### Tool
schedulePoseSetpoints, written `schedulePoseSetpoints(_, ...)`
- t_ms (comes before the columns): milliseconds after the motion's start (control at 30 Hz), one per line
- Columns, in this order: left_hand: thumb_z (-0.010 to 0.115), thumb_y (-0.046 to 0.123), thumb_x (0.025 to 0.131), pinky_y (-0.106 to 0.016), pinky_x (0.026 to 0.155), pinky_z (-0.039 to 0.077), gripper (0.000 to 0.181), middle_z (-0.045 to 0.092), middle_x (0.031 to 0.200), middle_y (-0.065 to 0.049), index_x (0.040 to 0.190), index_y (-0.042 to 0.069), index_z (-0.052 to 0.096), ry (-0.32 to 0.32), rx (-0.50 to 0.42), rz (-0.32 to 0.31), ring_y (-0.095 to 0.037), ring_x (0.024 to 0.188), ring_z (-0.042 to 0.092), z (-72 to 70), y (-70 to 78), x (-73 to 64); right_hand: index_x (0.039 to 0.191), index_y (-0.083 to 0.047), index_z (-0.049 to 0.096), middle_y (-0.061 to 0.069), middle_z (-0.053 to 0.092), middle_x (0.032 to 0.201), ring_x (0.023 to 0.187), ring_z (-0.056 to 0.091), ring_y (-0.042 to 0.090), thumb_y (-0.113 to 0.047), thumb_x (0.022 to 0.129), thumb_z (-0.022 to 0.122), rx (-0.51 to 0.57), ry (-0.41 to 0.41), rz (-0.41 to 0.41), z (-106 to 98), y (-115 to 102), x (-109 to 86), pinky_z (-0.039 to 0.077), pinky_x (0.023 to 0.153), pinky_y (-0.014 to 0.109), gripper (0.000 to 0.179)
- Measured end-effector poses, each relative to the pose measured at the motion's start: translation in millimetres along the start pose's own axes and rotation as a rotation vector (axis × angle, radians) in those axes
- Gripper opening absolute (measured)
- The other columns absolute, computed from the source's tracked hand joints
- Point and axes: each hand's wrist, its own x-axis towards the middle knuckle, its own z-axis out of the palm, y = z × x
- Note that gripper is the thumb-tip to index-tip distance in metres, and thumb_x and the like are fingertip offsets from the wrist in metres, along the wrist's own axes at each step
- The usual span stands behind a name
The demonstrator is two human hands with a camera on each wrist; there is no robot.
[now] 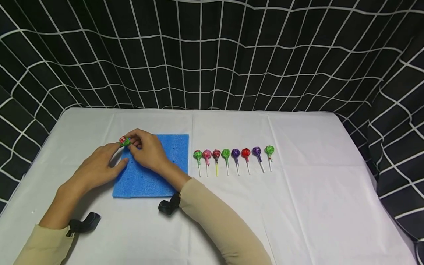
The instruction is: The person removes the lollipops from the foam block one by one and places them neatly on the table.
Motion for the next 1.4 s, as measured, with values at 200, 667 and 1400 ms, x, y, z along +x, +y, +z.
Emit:
schedulePoseSetpoints(200,0.055,0.037,0.106,-0.072,0.119,0.038,0.066,0.043,0.165,-0.023,0.161,0.004,0.04,0.0,0.004,0.01,-0.048,0.154,0.038,1.0,2.0,0.6,0.125,0.001,0.069,0.018,0.076,0.111,0.101,0.074,0.025,0.002,0.098,0.07,0.057,0.063,-0.001,0.2,-0.2,-3.5,0.057,0.088,0.013,0.027)
schedulePoseSetpoints(667,0.055,0.036,0.106,-0.073,0.116,0.04,0.062,0.045,0.165,-0.022,0.161,0.011,0.042,0.006,0.004,0.021,-0.048,0.153,0.04,4.6,2.7,1.6,0.126,0.0,0.069,0.018,0.076,0.112,0.103,0.075,0.027,0.001,0.097,0.071,0.117,0.149,-0.001,-3.4,-7.3,-15.7,0.062,0.083,0.018,0.029)
schedulePoseSetpoints(1400,0.054,0.037,0.106,-0.074,0.118,0.038,0.063,0.042,0.166,-0.024,0.162,0.012,0.041,-0.007,0.021,-0.003,-0.05,0.153,0.038,1.2,5.7,0.4,0.127,0.001,0.07,0.017,0.075,0.108,0.101,0.074,0.028,-0.002,0.097,0.072,0.064,0.208,0.035,-29.8,-1.9,-54.0,0.066,0.08,0.03,0.03)
